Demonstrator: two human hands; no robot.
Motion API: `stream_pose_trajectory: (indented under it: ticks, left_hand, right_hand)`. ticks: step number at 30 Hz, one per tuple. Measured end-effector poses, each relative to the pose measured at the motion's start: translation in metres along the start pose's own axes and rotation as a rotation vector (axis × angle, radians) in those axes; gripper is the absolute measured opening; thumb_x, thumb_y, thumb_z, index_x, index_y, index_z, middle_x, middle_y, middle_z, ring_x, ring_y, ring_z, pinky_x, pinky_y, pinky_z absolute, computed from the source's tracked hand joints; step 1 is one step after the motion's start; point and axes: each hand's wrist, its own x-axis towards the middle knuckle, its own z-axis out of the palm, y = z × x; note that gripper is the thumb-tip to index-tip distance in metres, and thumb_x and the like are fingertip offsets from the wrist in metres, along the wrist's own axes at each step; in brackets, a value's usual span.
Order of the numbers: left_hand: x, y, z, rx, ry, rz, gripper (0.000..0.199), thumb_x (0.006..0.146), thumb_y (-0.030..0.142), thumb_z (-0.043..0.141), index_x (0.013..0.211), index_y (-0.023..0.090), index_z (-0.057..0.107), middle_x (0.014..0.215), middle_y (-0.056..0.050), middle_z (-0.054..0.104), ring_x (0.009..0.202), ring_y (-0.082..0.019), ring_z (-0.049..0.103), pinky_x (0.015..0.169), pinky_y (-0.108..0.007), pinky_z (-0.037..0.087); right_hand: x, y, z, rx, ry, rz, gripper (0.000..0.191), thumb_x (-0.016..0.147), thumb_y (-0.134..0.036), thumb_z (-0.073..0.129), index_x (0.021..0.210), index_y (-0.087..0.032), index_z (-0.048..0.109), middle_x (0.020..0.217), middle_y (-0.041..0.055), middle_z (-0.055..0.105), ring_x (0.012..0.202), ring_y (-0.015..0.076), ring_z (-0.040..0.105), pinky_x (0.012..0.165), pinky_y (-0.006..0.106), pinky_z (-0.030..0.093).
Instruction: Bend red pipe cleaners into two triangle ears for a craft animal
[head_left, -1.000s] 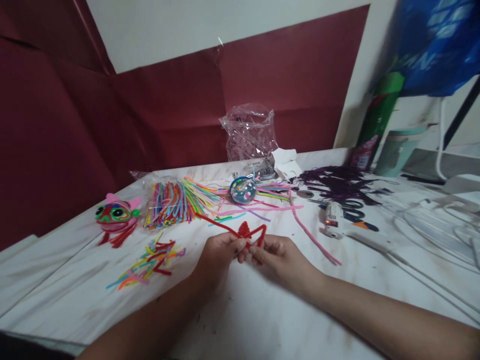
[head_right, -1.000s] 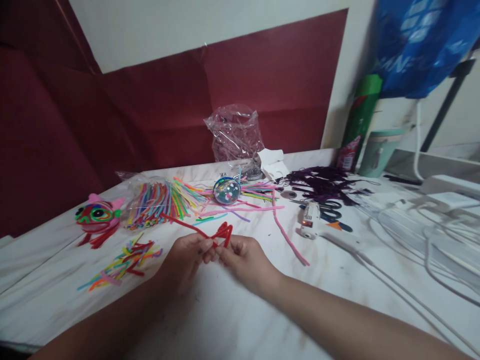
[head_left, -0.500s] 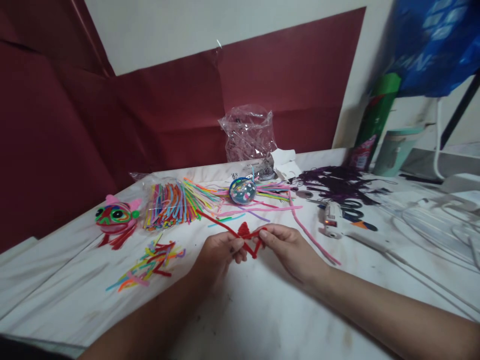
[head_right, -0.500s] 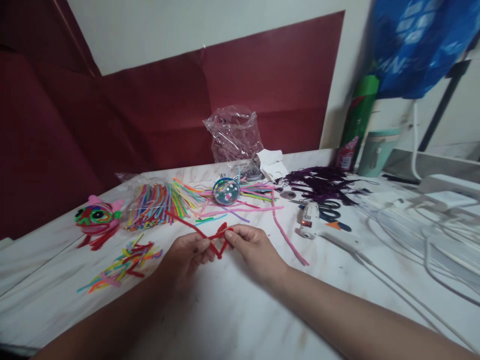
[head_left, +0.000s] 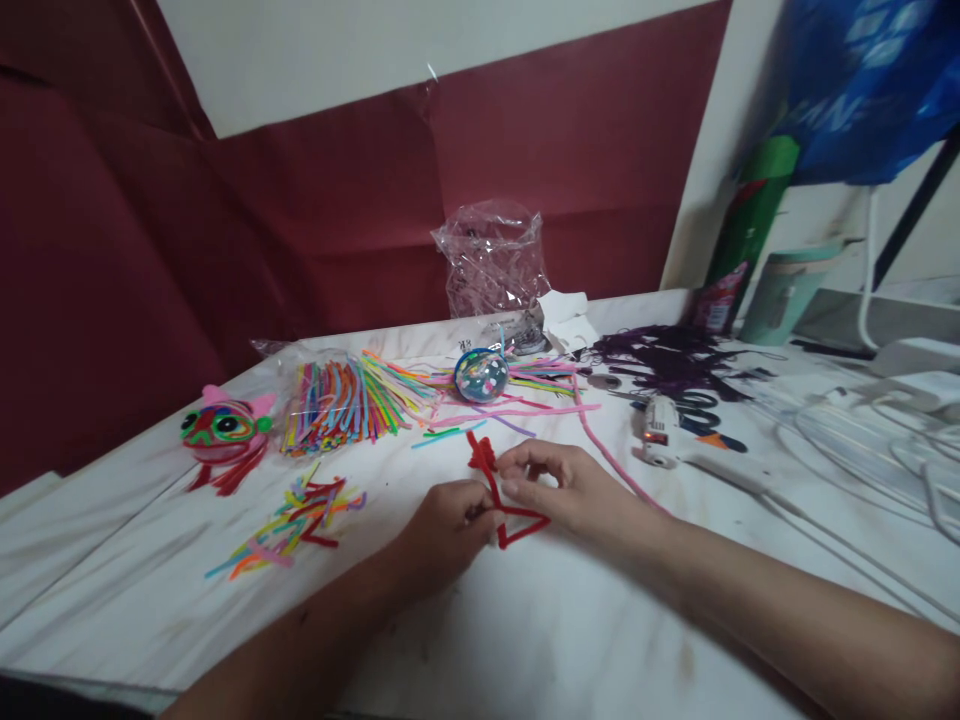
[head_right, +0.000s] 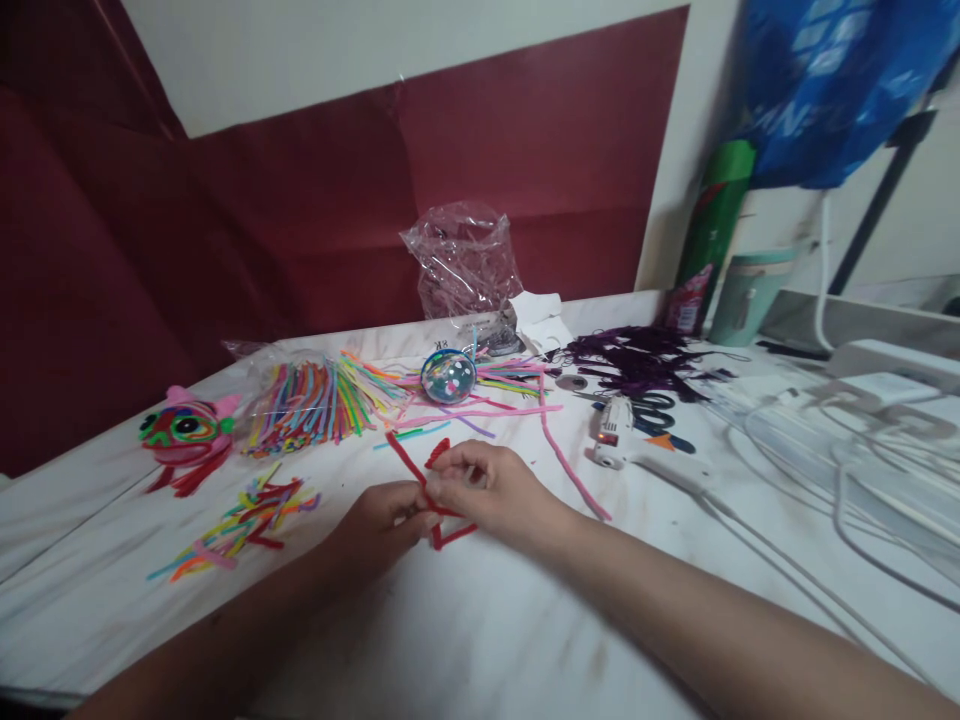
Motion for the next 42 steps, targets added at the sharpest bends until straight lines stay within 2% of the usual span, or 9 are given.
stream_pose_trajectory:
  ticks: [5,10,14,17,22,29,32,39,42]
  left_hand:
    - [-0.002,0.002,0.002,-0.015,-0.059,0.037,0.020,0.074,0.024,0.047,0.056,0.016,0.050,0.056,0.002,0.048,0.055,-0.011,0.044,0.054,-0.022,0.034]
    - [-0.001,0.006,-0.004,0.023,0.058,0.052,0.020,0.074,0.023,0.046,0.055,0.016,0.047,0.055,0.003,0.046,0.054,-0.011,0.043,0.055,-0.022,0.034]
    - [-0.002,0.003,0.001,0.097,0.024,0.097,0.020,0.073,0.019,0.045,0.053,0.018,0.042,0.054,0.004,0.043,0.053,-0.010,0.041,0.053,-0.021,0.032]
    - [-0.002,0.002,0.002,0.080,0.006,0.090,0.019,0.073,0.020,0.046,0.055,0.017,0.045,0.055,0.003,0.046,0.054,-0.010,0.044,0.054,-0.021,0.033]
    - [-0.001,0.003,-0.003,0.094,0.091,0.081,0.022,0.076,0.023,0.046,0.056,0.017,0.049,0.054,0.003,0.047,0.053,-0.011,0.044,0.055,-0.022,0.034]
    - [-0.002,-0.006,0.002,0.227,0.096,0.199,0.021,0.076,0.017,0.045,0.055,0.019,0.046,0.056,0.001,0.049,0.054,-0.012,0.045,0.056,-0.023,0.033]
    - [-0.002,-0.003,0.004,0.164,0.093,0.154,0.021,0.072,0.017,0.046,0.052,0.019,0.043,0.053,0.003,0.046,0.052,-0.011,0.043,0.054,-0.022,0.032]
    - [0.001,0.002,0.002,-0.226,0.042,-0.108,0.011,0.069,0.023,0.051,0.064,0.016,0.057,0.057,0.003,0.053,0.055,-0.012,0.046,0.054,-0.022,0.035]
    - [0.002,0.001,0.002,-0.266,0.041,-0.166,0.008,0.065,0.022,0.055,0.065,0.014,0.058,0.057,0.002,0.054,0.054,-0.011,0.046,0.053,-0.022,0.035]
  right_hand:
    - [-0.001,-0.002,0.000,-0.007,-0.072,-0.004,0.019,0.075,-0.031,0.055,0.067,-0.014,0.061,0.066,0.0014,0.060,0.062,0.0130,0.052,0.060,0.025,0.041]
    - [-0.001,0.002,0.000,-0.114,-0.050,-0.050,0.012,0.073,-0.025,0.056,0.068,-0.015,0.061,0.066,0.0009,0.059,0.064,0.0136,0.052,0.060,0.024,0.040]
    - [-0.004,0.007,0.006,-0.194,-0.001,-0.141,0.008,0.071,-0.021,0.060,0.064,-0.016,0.059,0.071,0.0014,0.058,0.071,0.0146,0.053,0.067,0.025,0.041]
    - [-0.004,0.009,0.007,-0.139,-0.020,-0.076,0.013,0.074,-0.024,0.056,0.065,-0.015,0.058,0.065,0.0007,0.057,0.063,0.0128,0.052,0.059,0.024,0.040]
    - [-0.001,0.014,0.007,-0.092,-0.072,-0.003,0.014,0.075,-0.025,0.054,0.068,-0.014,0.059,0.058,-0.0013,0.056,0.052,0.0092,0.046,0.048,0.020,0.035]
    - [-0.004,0.014,0.012,-0.213,-0.003,-0.134,0.013,0.074,-0.023,0.058,0.063,-0.017,0.056,0.065,0.0010,0.058,0.065,0.0138,0.052,0.061,0.025,0.041]
    - [-0.005,0.013,0.012,-0.249,0.013,-0.167,0.016,0.075,-0.022,0.056,0.060,-0.017,0.053,0.063,0.0005,0.054,0.065,0.0140,0.050,0.060,0.025,0.038]
    - [0.000,0.015,0.010,-0.049,0.016,-0.027,0.019,0.077,-0.027,0.051,0.062,-0.017,0.046,0.056,-0.0046,0.041,0.053,0.0094,0.036,0.051,0.023,0.030]
    - [0.000,0.013,0.009,0.014,0.016,-0.003,0.021,0.076,-0.029,0.051,0.061,-0.017,0.044,0.055,-0.0056,0.038,0.052,0.0085,0.032,0.049,0.022,0.027]
